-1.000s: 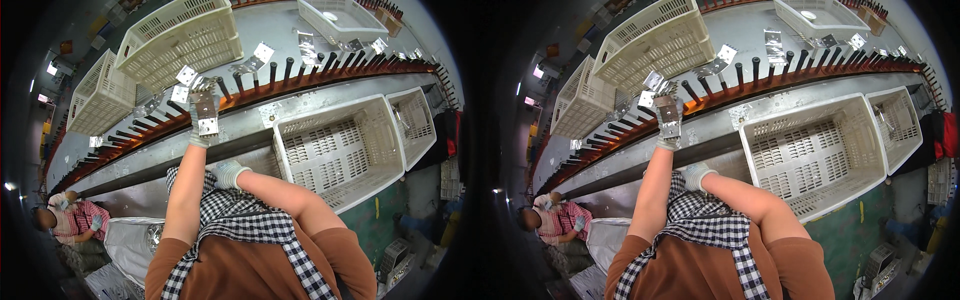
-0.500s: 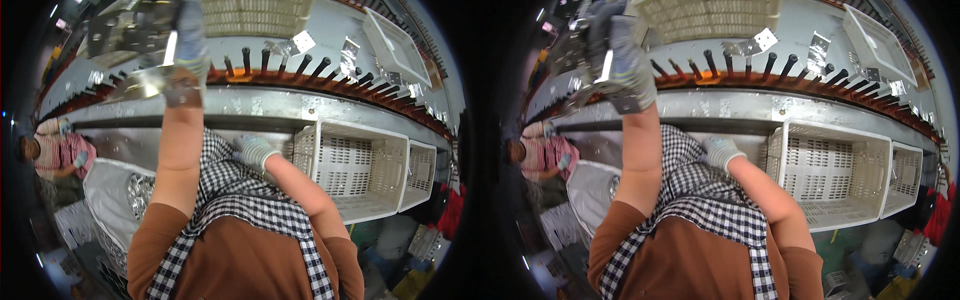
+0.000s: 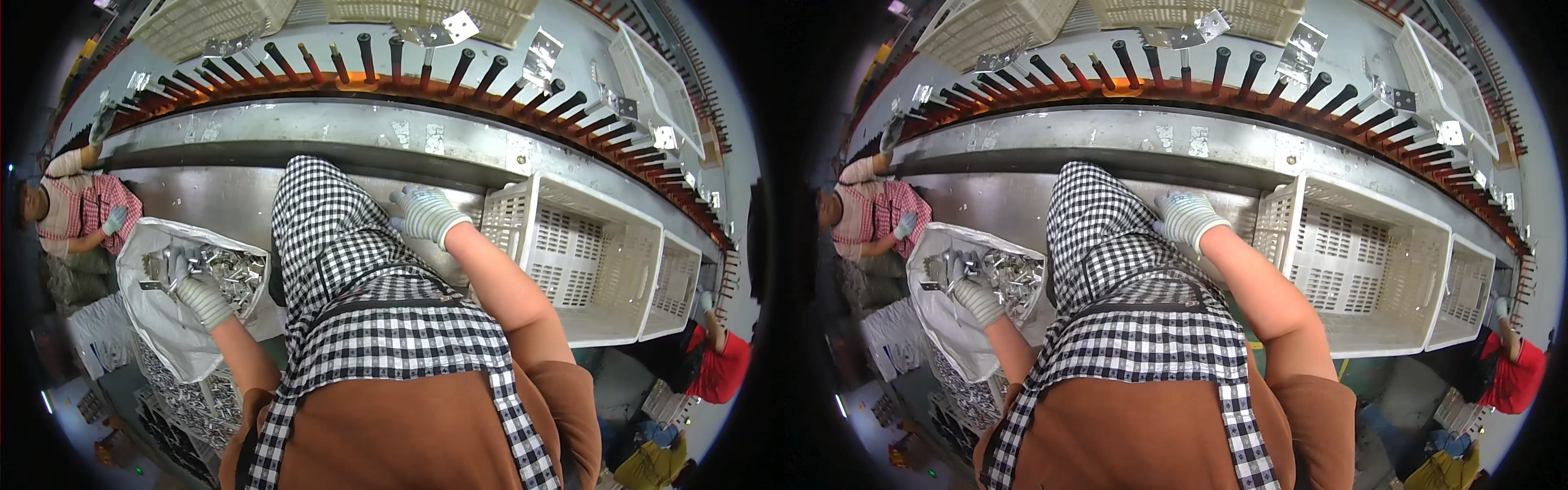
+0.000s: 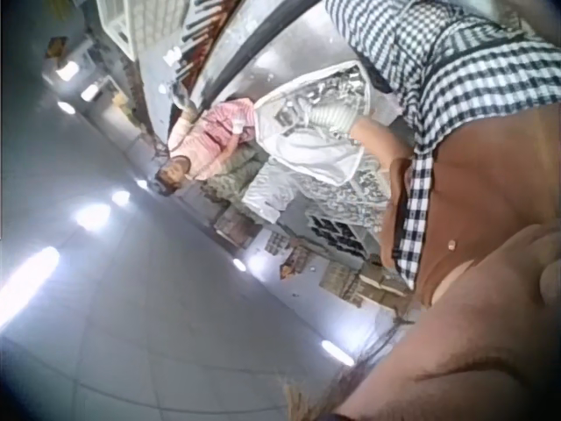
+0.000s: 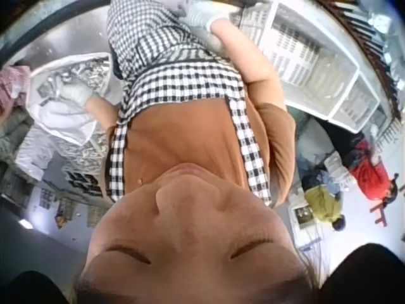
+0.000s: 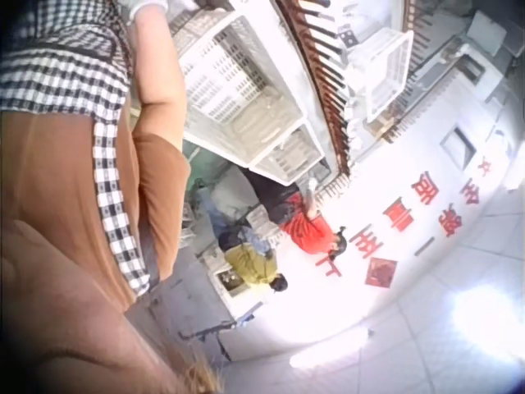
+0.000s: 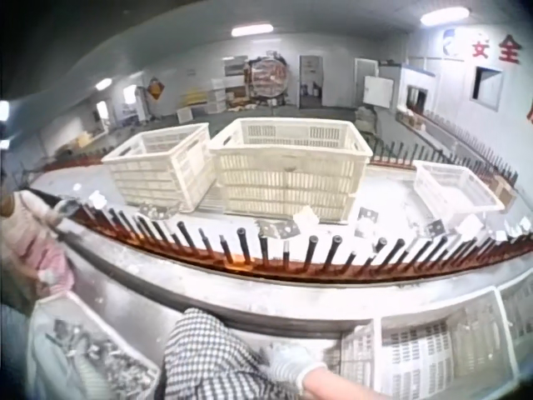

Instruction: Picking metal brackets from a large white bag and placing them onto individual hooks on a moving assembly line rack.

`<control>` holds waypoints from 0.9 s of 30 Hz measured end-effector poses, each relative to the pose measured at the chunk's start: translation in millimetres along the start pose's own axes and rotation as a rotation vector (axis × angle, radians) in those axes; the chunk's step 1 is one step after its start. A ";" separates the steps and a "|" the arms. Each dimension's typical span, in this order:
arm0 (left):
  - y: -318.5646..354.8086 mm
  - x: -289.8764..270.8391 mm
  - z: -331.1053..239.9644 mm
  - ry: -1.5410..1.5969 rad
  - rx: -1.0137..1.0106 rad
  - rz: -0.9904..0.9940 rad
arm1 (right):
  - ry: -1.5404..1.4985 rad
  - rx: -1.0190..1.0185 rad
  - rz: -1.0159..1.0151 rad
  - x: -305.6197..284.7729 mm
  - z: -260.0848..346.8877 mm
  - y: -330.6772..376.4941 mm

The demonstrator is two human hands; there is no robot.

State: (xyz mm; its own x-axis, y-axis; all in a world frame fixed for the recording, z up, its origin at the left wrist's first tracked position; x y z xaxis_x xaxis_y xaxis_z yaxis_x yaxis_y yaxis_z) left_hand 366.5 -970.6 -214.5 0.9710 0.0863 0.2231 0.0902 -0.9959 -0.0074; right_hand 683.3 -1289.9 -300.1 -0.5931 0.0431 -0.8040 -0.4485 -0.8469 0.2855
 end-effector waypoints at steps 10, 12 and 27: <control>55.0 65.7 43.6 0.093 -0.219 0.092 | 0.195 0.023 0.039 11.7 -3.6 -0.9; 102.1 114.5 45.4 0.024 -0.266 0.433 | 0.227 0.006 0.029 11.0 -1.8 -0.6; 318.9 207.5 128.6 -1.124 0.636 1.608 | 0.326 -0.051 -0.039 17.4 28.5 20.6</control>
Point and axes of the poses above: each hand's wrist, its own y-axis away from the middle knuckle, its own x-axis out of the palm, z = x × y, the point moved 3 cm from there along -y, towards the middle knuckle, and after that the axes turned 10 degrees about -z, right-handed, at the moved point
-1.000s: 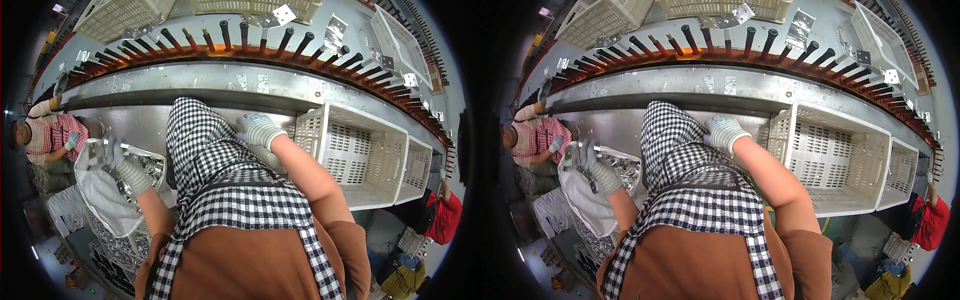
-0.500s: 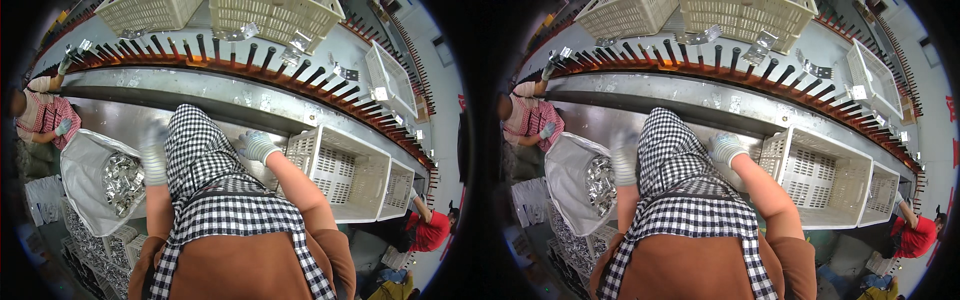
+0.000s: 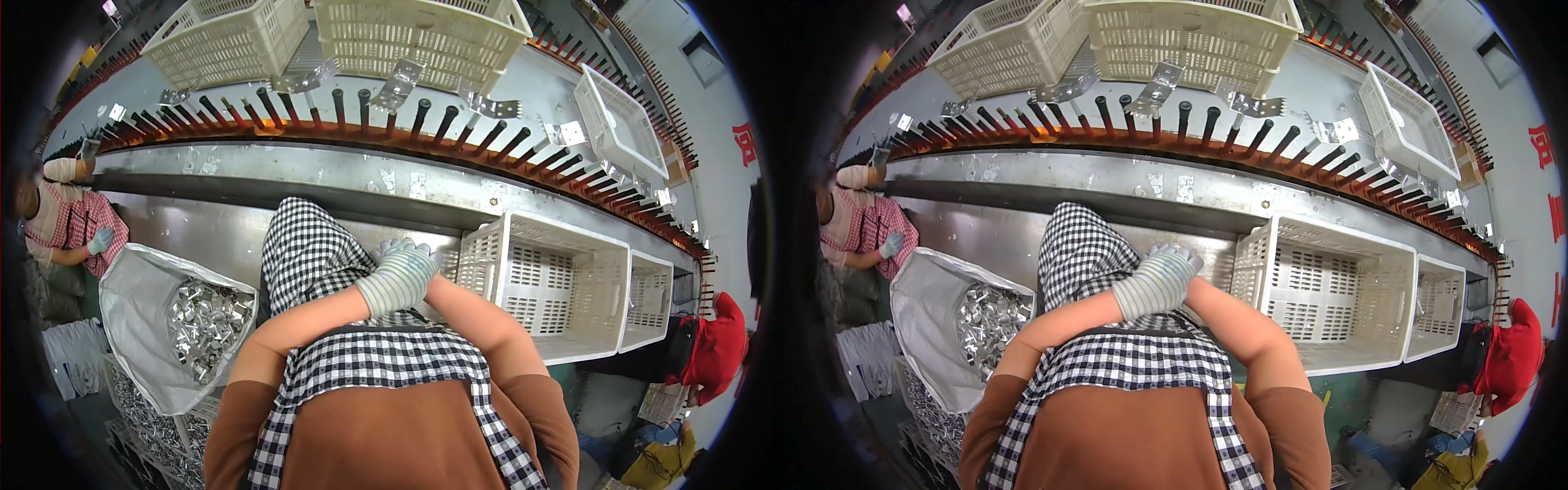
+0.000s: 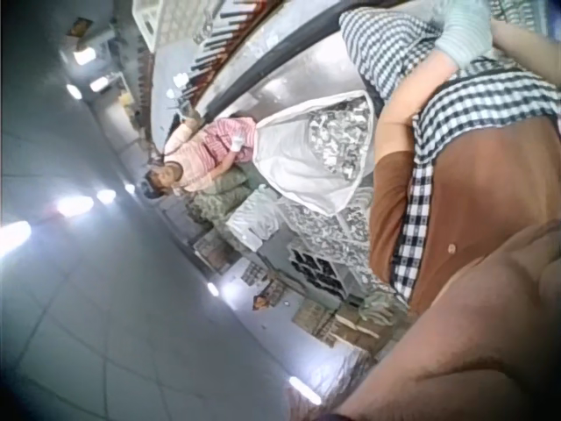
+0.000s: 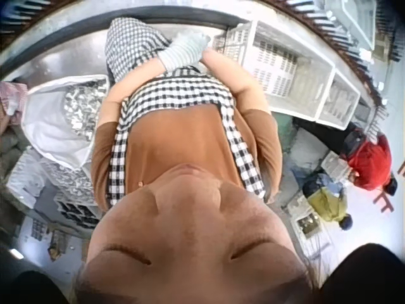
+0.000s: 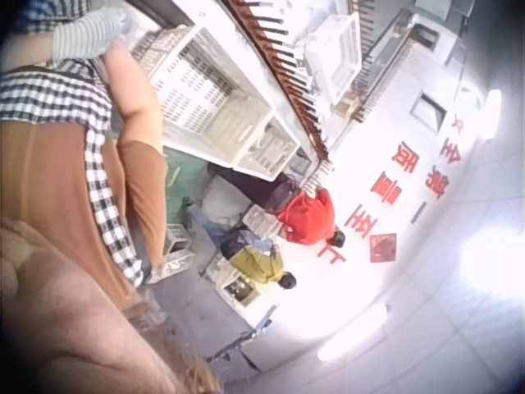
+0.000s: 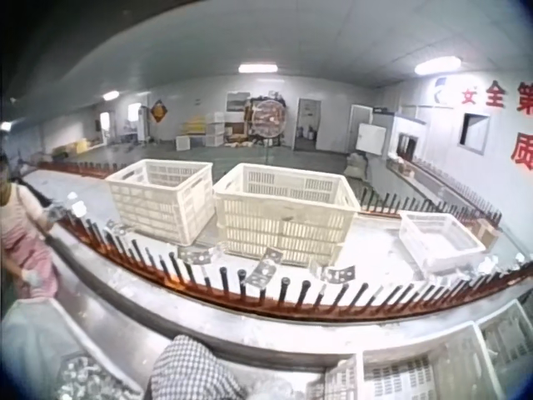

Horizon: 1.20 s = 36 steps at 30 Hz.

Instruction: Picking metal brackets from a large white bag and placing them onto individual hooks on a moving assembly line rack.

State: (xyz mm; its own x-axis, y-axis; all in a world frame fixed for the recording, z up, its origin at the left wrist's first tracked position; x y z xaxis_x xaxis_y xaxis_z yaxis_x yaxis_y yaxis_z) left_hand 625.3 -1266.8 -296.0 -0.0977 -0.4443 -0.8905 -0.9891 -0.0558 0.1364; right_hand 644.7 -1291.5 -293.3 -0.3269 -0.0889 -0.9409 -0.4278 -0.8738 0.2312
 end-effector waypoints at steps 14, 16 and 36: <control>19.4 -148.2 14.5 1.699 0.004 -0.138 | 0.010 0.143 -0.022 -4.0 -29.0 -19.6; 2.5 -171.2 36.9 1.526 0.057 -0.416 | -0.013 0.165 0.107 7.8 -42.6 -17.8; -97.2 -290.7 178.0 -0.393 -0.004 -1.392 | -0.305 0.001 0.006 14.8 -33.0 -13.3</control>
Point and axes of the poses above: each hand's wrist, its own y-axis away from the middle knuckle, its own x-axis out of the palm, z = x × y, the point moved 3 cm from there along -y, towards the middle knuckle, and after that the axes turned 10 degrees about -z, right-handed, at the moved point
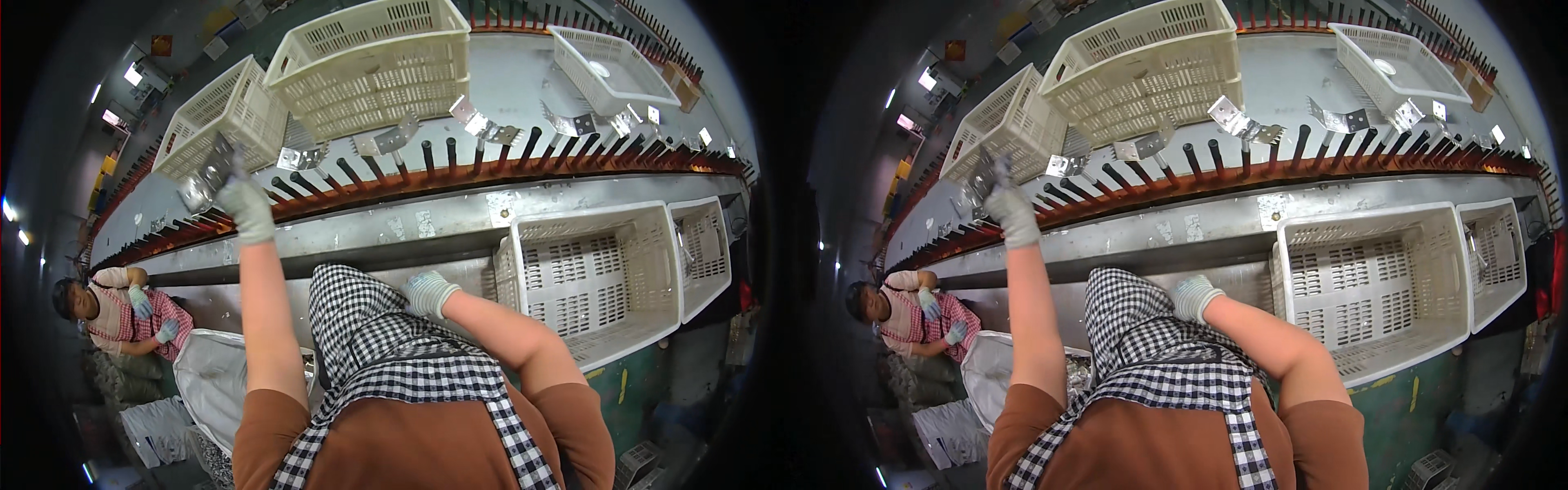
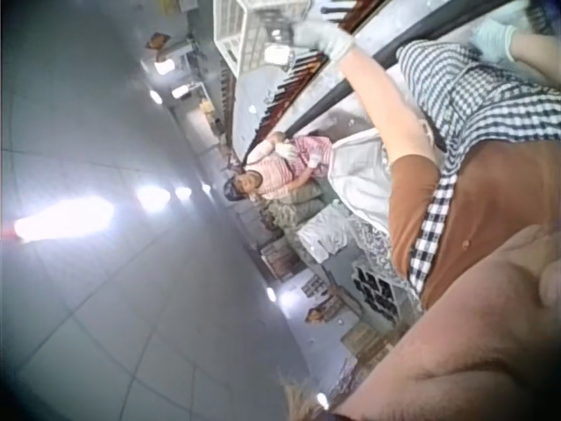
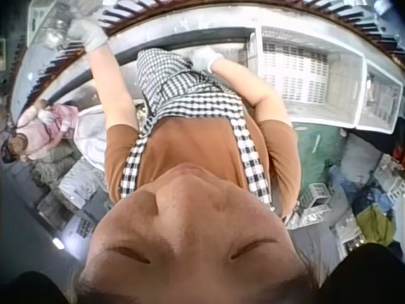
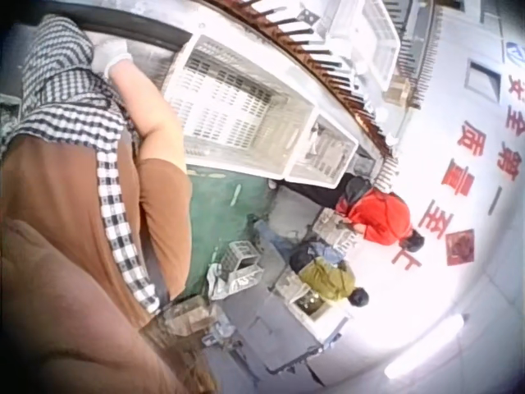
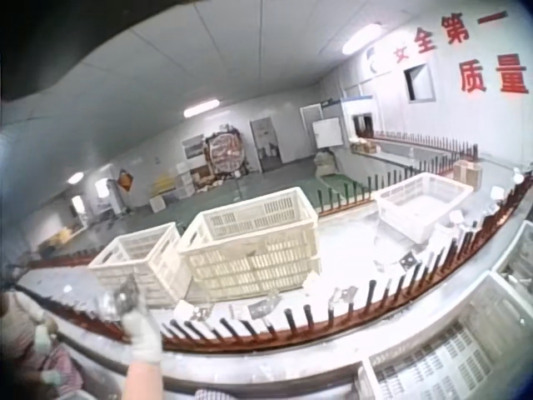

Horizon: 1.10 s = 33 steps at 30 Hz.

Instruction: Picking metal brackets from a large white bag and placing them onto individual hooks on a moving assembly line rack.

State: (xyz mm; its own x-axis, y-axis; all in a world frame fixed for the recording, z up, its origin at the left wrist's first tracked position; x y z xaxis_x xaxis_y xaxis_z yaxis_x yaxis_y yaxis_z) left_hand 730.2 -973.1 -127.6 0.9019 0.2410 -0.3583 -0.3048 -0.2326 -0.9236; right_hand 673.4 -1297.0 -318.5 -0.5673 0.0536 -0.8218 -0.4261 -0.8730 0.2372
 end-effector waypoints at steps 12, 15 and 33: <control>98.0 34.9 -146.3 1.032 -0.553 0.556 | 0.011 0.020 -0.042 -14.1 -4.1 -2.0; 90.3 47.2 -112.4 0.189 0.496 0.061 | 0.027 0.016 0.026 -14.0 0.5 -4.3; 133.8 -4.9 -245.0 0.954 0.228 0.717 | -0.030 -0.044 -0.084 -6.1 -3.7 -4.6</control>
Point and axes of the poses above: each hand's wrist, its own y-axis away from the middle knuckle, its own x-axis out of the palm, z = x × y, the point moved 3 cm from there along -y, towards the middle knuckle, and after that the axes turned 10 degrees about -z, right-handed, at the moved point
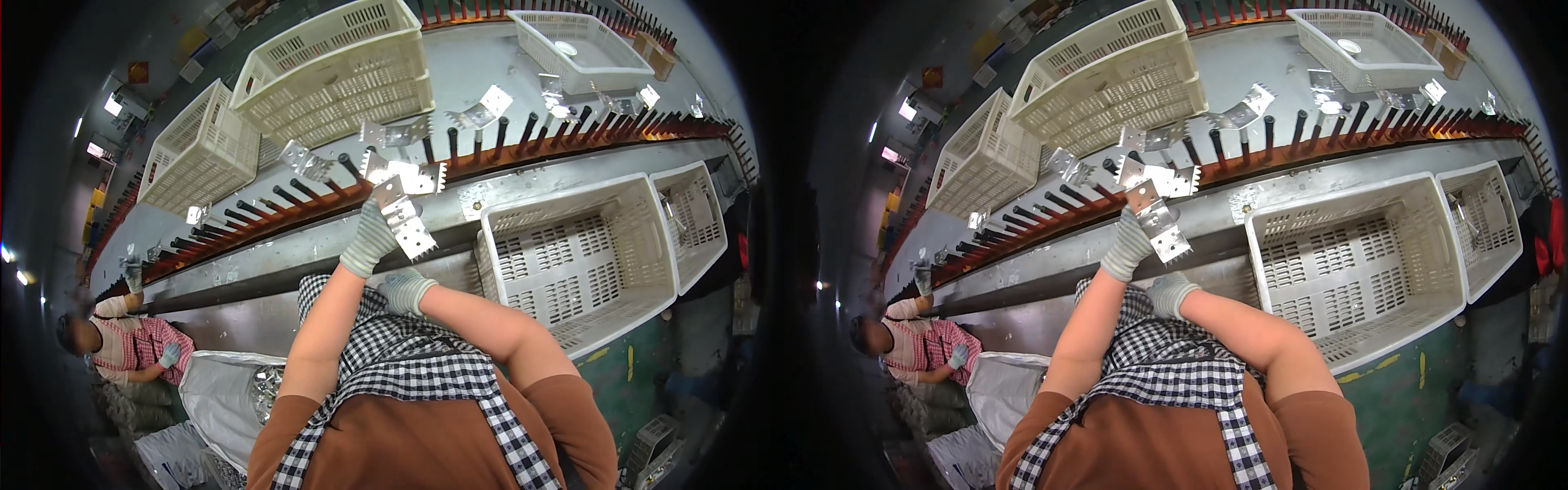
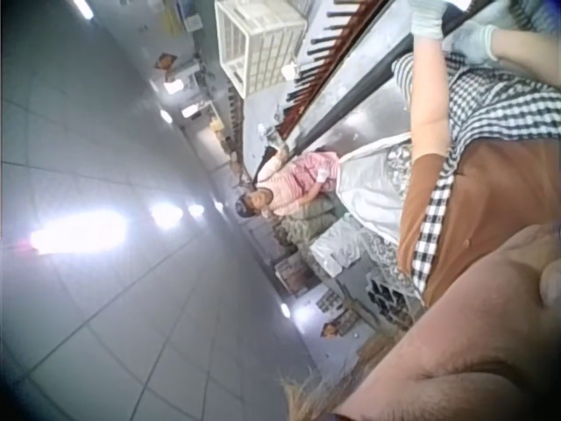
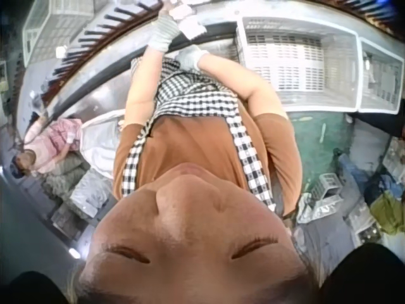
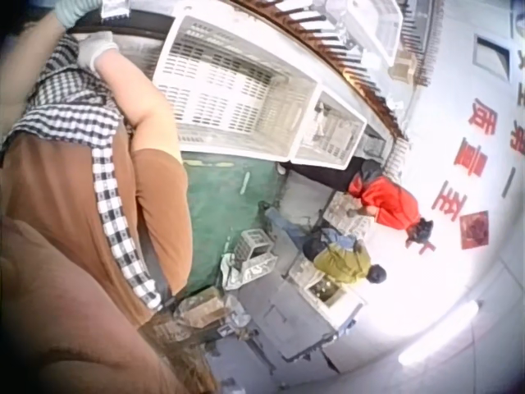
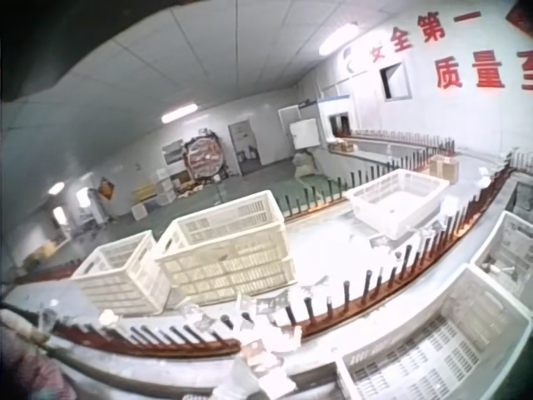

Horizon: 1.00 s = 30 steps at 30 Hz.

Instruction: Picking metal brackets from a large white bag and placing them onto individual hooks on a moving assembly line rack.

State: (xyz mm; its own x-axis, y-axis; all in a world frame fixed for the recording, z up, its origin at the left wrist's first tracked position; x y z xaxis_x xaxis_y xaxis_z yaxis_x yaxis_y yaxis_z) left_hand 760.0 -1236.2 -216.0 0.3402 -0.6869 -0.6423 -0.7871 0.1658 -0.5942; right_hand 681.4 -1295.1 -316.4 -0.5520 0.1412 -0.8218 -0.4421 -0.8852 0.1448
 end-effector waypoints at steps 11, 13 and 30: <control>-11.4 -7.4 85.6 -0.308 0.153 0.122 | -0.027 0.050 0.057 -14.4 8.9 4.5; -8.5 -20.6 87.2 -0.606 0.338 0.129 | -0.035 0.051 0.045 -13.2 8.0 4.1; -34.3 -0.9 -48.9 -0.030 0.347 0.320 | -0.105 -0.025 0.004 2.1 7.0 7.7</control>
State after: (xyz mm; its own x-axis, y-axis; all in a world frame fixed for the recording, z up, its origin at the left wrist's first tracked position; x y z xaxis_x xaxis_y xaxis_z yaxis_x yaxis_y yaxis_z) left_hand 761.5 -1275.9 -171.3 0.1272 -0.5426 -0.8303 -0.6385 0.5958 -0.4872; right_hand 671.9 -1298.5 -313.2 -0.6256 0.1823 -0.7585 -0.4226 -0.8965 0.1332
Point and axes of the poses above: each hand's wrist, its own y-axis away from the middle knuckle, its own x-axis out of the palm, z = x × y, the point moved 3 cm from there along -y, towards the middle knuckle, and after that the axes turned 10 degrees about -z, right-handed, at the moved point
